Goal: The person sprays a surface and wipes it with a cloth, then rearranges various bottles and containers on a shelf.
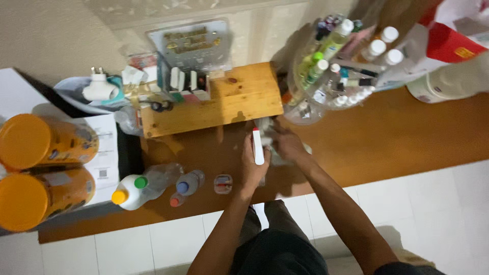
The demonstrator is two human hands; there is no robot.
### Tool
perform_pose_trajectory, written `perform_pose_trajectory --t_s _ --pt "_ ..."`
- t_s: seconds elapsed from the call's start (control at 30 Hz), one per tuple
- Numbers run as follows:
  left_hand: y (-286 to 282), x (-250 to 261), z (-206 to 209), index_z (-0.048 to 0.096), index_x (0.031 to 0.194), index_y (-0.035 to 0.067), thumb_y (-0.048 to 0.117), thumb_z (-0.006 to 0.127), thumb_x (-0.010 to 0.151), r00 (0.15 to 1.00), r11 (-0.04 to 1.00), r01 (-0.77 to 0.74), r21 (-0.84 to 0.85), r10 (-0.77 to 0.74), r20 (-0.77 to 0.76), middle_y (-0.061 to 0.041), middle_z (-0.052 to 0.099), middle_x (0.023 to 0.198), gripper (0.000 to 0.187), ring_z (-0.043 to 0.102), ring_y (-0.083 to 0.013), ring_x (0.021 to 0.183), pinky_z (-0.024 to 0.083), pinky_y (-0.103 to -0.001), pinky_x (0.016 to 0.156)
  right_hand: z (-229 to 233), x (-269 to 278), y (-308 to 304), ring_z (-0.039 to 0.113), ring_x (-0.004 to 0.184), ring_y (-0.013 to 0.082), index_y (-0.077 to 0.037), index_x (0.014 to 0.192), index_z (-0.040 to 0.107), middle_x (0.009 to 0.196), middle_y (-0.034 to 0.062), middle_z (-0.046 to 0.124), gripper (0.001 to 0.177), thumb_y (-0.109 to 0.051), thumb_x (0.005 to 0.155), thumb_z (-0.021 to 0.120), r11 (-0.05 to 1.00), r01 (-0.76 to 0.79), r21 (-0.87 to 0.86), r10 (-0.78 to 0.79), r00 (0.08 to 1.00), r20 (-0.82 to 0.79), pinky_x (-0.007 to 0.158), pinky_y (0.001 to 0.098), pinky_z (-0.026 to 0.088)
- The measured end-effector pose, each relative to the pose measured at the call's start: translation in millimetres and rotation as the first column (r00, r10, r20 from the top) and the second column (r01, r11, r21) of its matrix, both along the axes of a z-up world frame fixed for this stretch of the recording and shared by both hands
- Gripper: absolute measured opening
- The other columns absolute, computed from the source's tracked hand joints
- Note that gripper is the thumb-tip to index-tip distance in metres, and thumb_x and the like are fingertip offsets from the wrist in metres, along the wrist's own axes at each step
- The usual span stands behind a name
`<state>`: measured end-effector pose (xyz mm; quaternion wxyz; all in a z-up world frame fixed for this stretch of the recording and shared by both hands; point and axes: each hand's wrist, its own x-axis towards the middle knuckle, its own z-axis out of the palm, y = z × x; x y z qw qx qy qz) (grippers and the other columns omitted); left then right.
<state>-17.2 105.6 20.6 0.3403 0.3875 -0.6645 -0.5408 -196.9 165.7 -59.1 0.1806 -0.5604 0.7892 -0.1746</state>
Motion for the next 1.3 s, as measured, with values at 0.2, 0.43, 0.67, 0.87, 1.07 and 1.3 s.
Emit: perform_pose_trajectory --t_s 0.2,0.43,0.67,0.87,1.07,1.3 --pt "48.2 -35.5 -11.9 0.044 0.147 0.004 0.013 0.071 0.091 0.986 0.982 0.169 -0.083 -0.169 -0.003 -0.022 0.065 0.13 0.062 0.066 -0.0379 0.116 0.053 -0.043 0.096 -30.4 -76.3 141.4 0.073 0.105 0.0292 -0.007 0.131 0.068 0.121 0.0179 0.076 0.037 -0.021 0.099 0.058 0.898 0.386 0.211 -0.434 0.696 0.572 0.096 0.0402 0.058" --pt "122.5 -113.9 -21.0 0.05 0.145 0.004 0.015 0.07 0.096 0.934 0.934 0.357 -0.012 -0.357 0.021 -0.023 0.066 0.124 0.054 0.066 -0.0384 0.114 0.054 -0.042 0.094 -3.9 -115.4 204.0 0.071 0.102 0.0245 -0.006 0.127 0.068 0.116 0.0145 0.075 0.031 -0.02 0.101 0.057 0.81 0.578 0.1 -0.414 0.442 0.796 0.093 0.0368 0.056" --pt "183.0 -223.9 -12.4 0.051 0.144 0.004 0.022 0.072 0.097 0.934 0.948 0.32 0.007 -0.316 0.164 -0.02 0.069 0.119 0.054 0.069 -0.0338 0.108 0.055 -0.041 0.091 -28.0 -220.5 278.3 0.069 0.099 0.0199 -0.005 0.122 0.068 0.111 0.0111 0.074 0.026 -0.018 0.104 0.056 0.7 0.713 0.03 -0.434 0.393 0.811 0.09 0.0333 0.055" --pt "232.1 -308.9 -30.8 0.049 0.143 -0.004 0.019 0.072 0.098 0.981 0.963 0.186 -0.196 -0.195 -0.027 -0.026 0.064 0.121 0.055 0.064 -0.0392 0.107 0.054 -0.044 0.088 -60.0 -326.8 331.9 0.067 0.096 0.0159 -0.003 0.118 0.068 0.106 0.0082 0.072 0.022 -0.016 0.106 0.055 0.431 0.894 -0.123 -0.717 0.422 0.555 0.087 0.0304 0.053" --pt "248.1 -354.9 -87.0 0.062 0.117 0.004 0.027 0.074 0.104 0.955 0.967 0.229 -0.108 -0.202 0.219 -0.016 0.065 0.099 0.029 0.065 -0.0305 0.091 0.054 -0.041 0.081 -48.8 -322.9 359.1 0.066 0.093 0.0119 -0.002 0.114 0.068 0.101 0.0053 0.071 0.02 -0.015 0.108 0.054 0.538 0.834 -0.118 -0.654 0.502 0.565 0.084 0.0275 0.052" --pt "239.0 -356.8 -82.2 0.048 0.143 0.0 0.021 0.069 0.102 0.991 0.945 0.073 -0.319 -0.106 -0.087 -0.017 0.063 0.11 0.05 0.061 -0.0286 0.094 0.052 -0.042 0.086 -72.8 -266.0 317.9 0.062 0.081 0.0117 0.001 0.107 0.07 0.089 0.0061 0.07 0.011 -0.007 0.105 0.063 0.652 0.737 -0.18 -0.412 0.543 0.731 0.074 0.0271 0.052"
